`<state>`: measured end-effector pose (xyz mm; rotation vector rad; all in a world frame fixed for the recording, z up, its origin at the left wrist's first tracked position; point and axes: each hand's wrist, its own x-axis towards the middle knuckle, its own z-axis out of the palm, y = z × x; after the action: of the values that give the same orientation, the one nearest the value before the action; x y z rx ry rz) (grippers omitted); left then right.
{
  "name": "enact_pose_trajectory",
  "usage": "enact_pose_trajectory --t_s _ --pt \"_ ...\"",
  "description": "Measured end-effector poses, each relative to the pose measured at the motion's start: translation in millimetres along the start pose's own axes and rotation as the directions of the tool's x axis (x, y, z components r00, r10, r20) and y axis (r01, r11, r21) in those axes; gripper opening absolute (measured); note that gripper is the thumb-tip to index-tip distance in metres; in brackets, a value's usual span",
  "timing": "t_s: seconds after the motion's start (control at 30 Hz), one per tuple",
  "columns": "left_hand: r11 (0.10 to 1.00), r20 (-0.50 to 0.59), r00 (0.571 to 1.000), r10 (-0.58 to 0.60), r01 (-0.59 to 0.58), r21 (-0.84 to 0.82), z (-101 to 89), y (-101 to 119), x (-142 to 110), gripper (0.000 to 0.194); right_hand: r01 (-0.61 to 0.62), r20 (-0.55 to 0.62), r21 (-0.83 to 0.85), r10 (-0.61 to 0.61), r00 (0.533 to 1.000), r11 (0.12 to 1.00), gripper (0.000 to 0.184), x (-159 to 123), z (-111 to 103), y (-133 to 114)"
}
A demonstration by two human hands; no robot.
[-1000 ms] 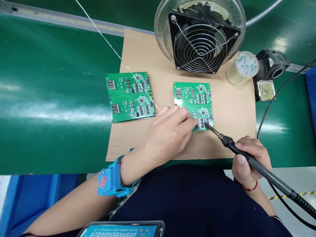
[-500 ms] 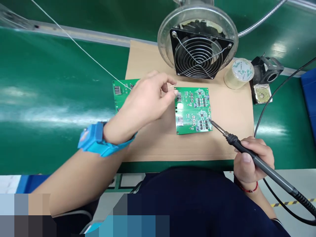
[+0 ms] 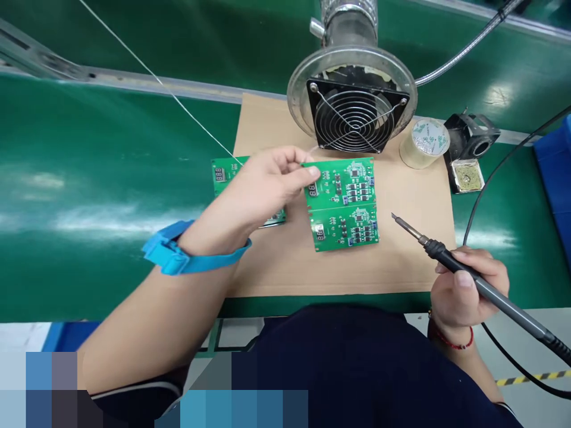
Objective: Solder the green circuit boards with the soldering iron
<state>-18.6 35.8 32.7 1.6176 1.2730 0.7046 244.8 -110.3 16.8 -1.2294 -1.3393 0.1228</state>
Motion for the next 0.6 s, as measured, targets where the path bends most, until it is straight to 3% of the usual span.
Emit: enact_pose_trajectory --t_s 0.07,0.13,0.2,0.33,0.43,0.5,0.6 --pt "0.995 -0.033 0.998 -0.056 0.053 -0.087 -15.6 -1 -2 0.017 0.006 -0.017 0.004 -0.006 1.0 1.0 0.012 2 0 1" --pt "0.991 -0.131 0.986 -0.102 0.089 -0.102 -37.1 -9 -5 0.017 0.017 -0.043 0.016 -0.016 0.999 1.0 0.012 3 0 3" --pt "0.984 -0.222 0.96 -0.173 0.158 -0.083 -60.7 -20 -9 0.017 0.022 -0.061 0.035 -0.02 0.998 0.999 0.011 3 1 5" --pt "0.961 -0.293 0.921 -0.259 0.277 0.021 -96.7 -46 -17 0.023 0.021 -0.054 0.093 -0.016 0.998 0.995 0.01 5 4 6" --pt "0.927 -0.293 0.896 -0.333 0.368 0.07 -105.5 -63 -17 0.023 0.014 -0.04 0.126 -0.009 0.999 0.992 0.01 6 8 4" --pt "0.919 -0.331 0.893 -0.304 0.367 0.146 -104.1 -69 -12 0.018 0.012 -0.031 0.122 -0.008 0.999 0.992 0.011 7 9 3" --pt "0.86 -0.546 0.82 -0.173 0.396 0.322 -96.2 -69 -3 0.009 0.019 -0.015 0.122 -0.017 1.0 0.992 0.011 8 8 1"
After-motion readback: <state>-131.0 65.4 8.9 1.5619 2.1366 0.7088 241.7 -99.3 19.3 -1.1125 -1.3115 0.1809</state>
